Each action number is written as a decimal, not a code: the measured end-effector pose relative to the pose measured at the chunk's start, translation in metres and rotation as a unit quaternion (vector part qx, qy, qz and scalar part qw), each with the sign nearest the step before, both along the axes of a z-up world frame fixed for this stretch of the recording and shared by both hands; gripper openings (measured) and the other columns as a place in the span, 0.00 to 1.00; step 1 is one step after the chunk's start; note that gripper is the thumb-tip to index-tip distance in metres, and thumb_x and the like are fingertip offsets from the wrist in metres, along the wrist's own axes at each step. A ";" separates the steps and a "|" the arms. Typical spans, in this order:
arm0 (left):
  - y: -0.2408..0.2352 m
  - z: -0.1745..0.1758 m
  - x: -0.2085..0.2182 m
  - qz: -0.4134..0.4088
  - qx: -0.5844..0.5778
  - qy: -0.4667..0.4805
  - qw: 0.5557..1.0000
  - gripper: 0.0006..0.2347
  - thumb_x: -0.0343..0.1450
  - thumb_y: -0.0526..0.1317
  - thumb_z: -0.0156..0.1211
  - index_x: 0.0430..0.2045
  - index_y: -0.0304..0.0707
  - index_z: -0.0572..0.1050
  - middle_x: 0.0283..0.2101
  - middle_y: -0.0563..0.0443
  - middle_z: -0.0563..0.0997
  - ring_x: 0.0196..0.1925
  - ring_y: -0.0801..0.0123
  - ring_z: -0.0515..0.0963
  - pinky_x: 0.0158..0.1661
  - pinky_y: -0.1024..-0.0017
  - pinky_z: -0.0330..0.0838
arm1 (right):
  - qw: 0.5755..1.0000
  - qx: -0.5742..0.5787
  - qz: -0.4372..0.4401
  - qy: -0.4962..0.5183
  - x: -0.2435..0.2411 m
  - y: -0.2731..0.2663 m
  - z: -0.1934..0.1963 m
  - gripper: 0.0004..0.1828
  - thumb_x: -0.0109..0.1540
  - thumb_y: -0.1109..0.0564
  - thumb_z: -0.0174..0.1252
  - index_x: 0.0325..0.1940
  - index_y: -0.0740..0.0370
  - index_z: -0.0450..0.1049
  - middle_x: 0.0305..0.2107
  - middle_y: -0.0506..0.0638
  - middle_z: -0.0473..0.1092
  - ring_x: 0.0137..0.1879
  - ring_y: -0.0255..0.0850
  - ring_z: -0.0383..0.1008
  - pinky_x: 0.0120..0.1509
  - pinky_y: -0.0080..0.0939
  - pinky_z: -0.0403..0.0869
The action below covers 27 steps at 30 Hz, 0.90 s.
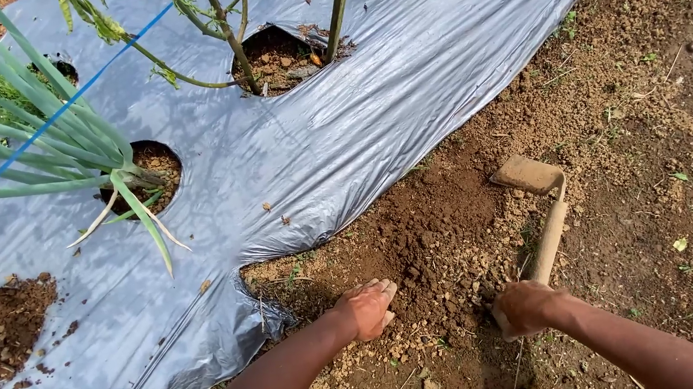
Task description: The person uses a small hand hoe to dig holes in the soil between rows of plants covered in plastic mulch, then uses their hands to apply fertilizer or adjust the soil around the plants.
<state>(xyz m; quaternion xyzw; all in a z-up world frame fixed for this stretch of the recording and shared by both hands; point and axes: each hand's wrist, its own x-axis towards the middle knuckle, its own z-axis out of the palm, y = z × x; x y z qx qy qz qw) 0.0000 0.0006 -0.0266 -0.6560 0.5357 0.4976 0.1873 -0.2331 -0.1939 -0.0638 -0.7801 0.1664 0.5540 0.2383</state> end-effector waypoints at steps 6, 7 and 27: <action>-0.004 -0.009 0.002 0.004 -0.037 0.008 0.999 0.30 0.77 0.35 0.40 0.76 0.40 0.40 0.80 0.41 0.40 0.82 0.53 0.40 0.77 0.55 0.34 | 0.952 -0.173 -0.023 -0.253 0.025 -0.001 -0.026 0.21 0.71 0.30 0.37 0.42 0.45 0.62 0.32 0.41 0.66 0.20 0.29 0.49 0.20 0.25 0.57; -0.004 -0.012 0.002 0.017 -0.047 0.018 0.999 0.30 0.76 0.33 0.38 0.76 0.40 0.40 0.80 0.42 0.40 0.82 0.54 0.40 0.77 0.57 0.33 | 0.931 -0.189 -0.030 -0.312 0.032 -0.003 -0.037 0.28 0.68 0.27 0.37 0.58 0.47 0.56 0.51 0.52 0.59 0.47 0.44 0.53 0.45 0.40 0.63; -0.013 -0.057 0.016 0.077 -0.117 0.032 0.990 0.26 0.78 0.36 0.36 0.76 0.46 0.46 0.78 0.39 0.46 0.78 0.47 0.51 0.72 0.44 0.49 | 0.928 -0.154 0.016 -0.338 0.097 0.022 -0.034 0.65 0.44 0.04 0.40 0.80 0.27 0.37 0.74 0.57 0.36 0.76 0.67 0.41 0.69 0.85 0.54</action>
